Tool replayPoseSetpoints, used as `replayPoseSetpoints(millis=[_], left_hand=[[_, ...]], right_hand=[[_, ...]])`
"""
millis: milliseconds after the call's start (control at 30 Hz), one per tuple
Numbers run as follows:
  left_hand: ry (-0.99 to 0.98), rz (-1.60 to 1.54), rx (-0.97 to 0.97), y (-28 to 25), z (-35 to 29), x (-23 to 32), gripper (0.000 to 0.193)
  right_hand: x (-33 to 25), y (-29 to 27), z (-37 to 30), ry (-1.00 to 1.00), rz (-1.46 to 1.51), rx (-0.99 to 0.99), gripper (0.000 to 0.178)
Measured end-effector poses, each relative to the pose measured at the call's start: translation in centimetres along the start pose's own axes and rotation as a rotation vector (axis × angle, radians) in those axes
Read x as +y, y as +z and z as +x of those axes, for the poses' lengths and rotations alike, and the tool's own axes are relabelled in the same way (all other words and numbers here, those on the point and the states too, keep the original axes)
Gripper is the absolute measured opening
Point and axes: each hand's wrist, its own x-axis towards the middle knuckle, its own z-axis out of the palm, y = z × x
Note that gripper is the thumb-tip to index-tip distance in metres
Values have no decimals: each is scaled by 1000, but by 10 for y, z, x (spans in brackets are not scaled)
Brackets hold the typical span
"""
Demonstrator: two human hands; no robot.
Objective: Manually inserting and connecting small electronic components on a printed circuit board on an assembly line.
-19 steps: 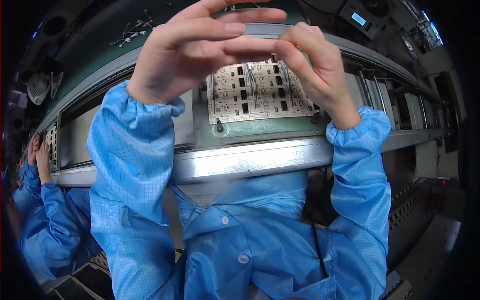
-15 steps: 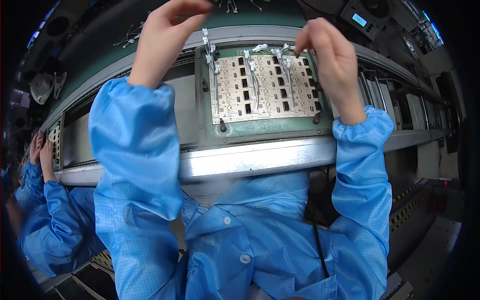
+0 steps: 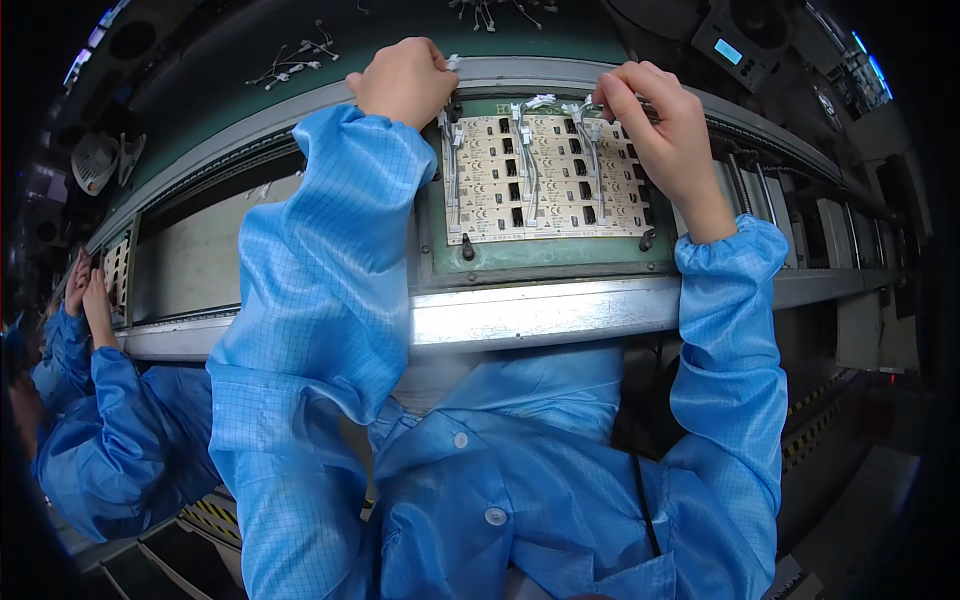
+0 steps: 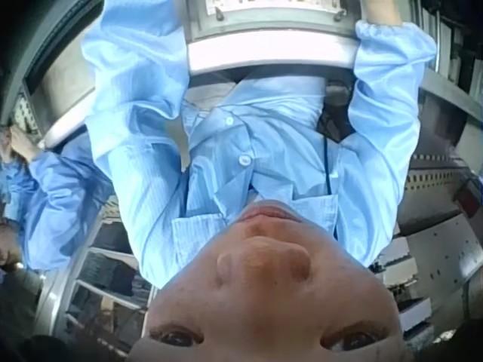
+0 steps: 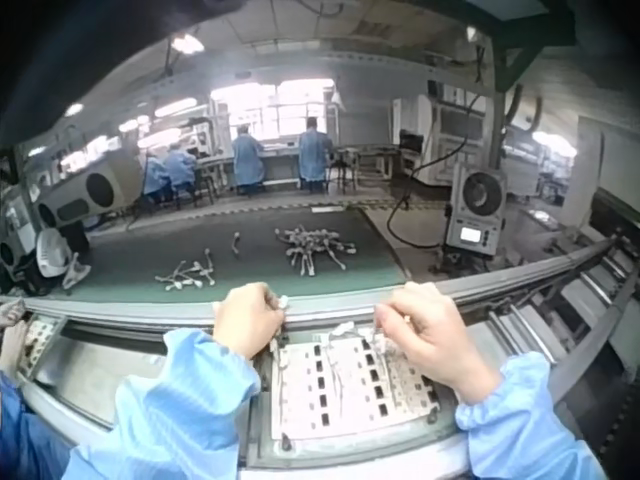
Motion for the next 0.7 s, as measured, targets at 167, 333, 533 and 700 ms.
replayPoseSetpoints(millis=[167,333,533,700], left_hand=[[257,-158,-34,-5,11,-18,17],[395,-135,-147,-20,13,-25,13],[776,125,107,-14,0,-6,9],[731,77,-8,-15,-8,8,9]], right_hand=[[5,0,-2,32,-7,8,21],[0,2,-1,-5,-55,-19,20],[5,1,-1,-2,-50,-28,21],[7,0,-1,-9,-64,-15,21]])
